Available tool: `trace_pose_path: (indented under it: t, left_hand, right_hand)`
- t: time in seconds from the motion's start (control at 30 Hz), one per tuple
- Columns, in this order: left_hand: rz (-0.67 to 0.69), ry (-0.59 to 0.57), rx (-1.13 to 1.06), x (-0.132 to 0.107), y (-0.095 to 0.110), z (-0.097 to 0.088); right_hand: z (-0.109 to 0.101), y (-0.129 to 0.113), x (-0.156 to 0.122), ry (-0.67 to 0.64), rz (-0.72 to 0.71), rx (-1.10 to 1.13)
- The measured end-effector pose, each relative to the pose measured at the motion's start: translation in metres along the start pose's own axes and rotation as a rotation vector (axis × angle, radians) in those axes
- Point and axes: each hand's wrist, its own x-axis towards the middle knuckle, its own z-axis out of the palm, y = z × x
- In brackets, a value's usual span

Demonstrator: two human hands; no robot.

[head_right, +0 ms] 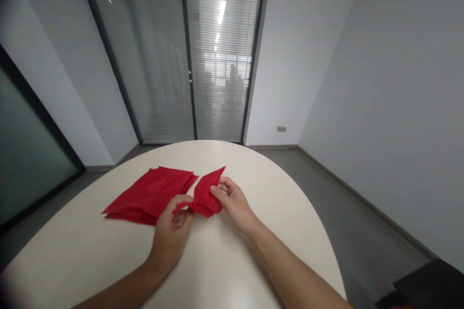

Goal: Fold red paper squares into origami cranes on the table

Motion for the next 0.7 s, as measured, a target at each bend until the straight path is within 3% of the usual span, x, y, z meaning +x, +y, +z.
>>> trace_pose_path:
  t: [0.3, 0.43, 0.57, 0.7]
  left_hand:
    - [-0.078, 0.053, -0.174, 0.007, 0.002, -0.003]
    - [-0.031, 0.132, -0.136, 0.011, 0.009, -0.006]
    - [0.086, 0.156, -0.119, 0.014, 0.007, -0.008]
    - [0.199, 0.124, -0.118, 0.015, 0.0, -0.008]
  right_hand:
    - [-0.008, -0.003, 0.001, 0.028, -0.11, 0.019]
    - [-0.009, -0.004, 0.0, -0.005, -0.15, 0.029]
    - [-0.008, 0.001, -0.002, -0.059, -0.062, 0.035]
    - [-0.007, 0.01, -0.001, -0.006, 0.008, 0.047]
